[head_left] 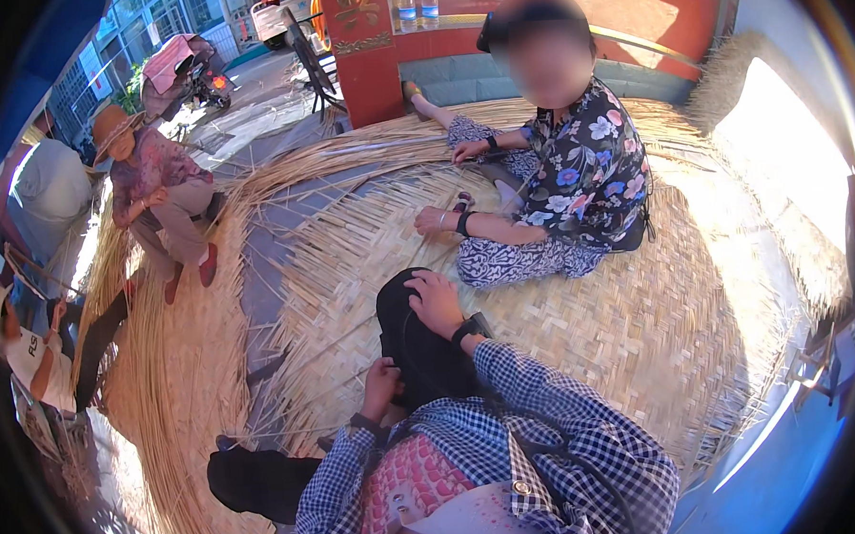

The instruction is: Weaving thin strips of bamboo into a large mat while sitting on the ground with others.

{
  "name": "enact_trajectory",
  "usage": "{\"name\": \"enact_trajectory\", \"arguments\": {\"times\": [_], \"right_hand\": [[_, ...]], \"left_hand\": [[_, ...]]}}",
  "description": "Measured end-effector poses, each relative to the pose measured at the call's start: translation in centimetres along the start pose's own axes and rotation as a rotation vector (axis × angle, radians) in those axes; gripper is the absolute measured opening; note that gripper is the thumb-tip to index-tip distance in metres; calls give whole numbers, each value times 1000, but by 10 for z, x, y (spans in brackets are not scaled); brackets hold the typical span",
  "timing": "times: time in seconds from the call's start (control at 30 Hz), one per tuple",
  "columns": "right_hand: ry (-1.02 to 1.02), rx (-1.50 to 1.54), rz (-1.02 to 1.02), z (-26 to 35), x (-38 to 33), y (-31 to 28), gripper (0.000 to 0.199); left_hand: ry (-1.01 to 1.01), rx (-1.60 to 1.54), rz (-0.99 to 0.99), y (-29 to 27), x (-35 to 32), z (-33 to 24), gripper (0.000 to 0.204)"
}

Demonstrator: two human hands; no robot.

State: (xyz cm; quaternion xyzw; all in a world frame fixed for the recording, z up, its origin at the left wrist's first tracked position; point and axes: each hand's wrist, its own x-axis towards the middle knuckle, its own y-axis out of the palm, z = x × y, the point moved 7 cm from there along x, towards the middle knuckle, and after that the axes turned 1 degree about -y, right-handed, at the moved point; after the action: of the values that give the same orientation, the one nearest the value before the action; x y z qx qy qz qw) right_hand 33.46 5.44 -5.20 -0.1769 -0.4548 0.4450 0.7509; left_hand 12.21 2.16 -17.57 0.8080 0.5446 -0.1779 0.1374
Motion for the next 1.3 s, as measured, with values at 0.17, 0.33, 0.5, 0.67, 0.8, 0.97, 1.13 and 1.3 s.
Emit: {"name": "enact_trajectory", "arguments": {"times": [0.17,0.33,0.5,0.67,0.8,0.97,1.13,1.3], "right_hand": [[23,-35,41,-4,2,6,31],[32,-102,40,-6,7,6,33],[24,-58,40,-6,0,3,34],[22,-23,86,-3,-2,6,34],[-53,54,103,-15,-4,5,39],[-87,222,315,-12,-26,-38,39],[395,527,534,-43,-77,-50,34],[437,423,445,-39,-94,-51,41]], "left_hand": [[111,-12,-14,3,10,1,21],[138,11,-21,3,6,-4,20],[160,48,-26,6,-3,-7,19],[182,37,-2,5,-5,1,19],[192,93,12,5,4,6,17],[194,-103,-49,-27,11,-26,16],[201,394,-627,-124,23,-6,19],[531,862,-767,-121,47,-34,28]]}}
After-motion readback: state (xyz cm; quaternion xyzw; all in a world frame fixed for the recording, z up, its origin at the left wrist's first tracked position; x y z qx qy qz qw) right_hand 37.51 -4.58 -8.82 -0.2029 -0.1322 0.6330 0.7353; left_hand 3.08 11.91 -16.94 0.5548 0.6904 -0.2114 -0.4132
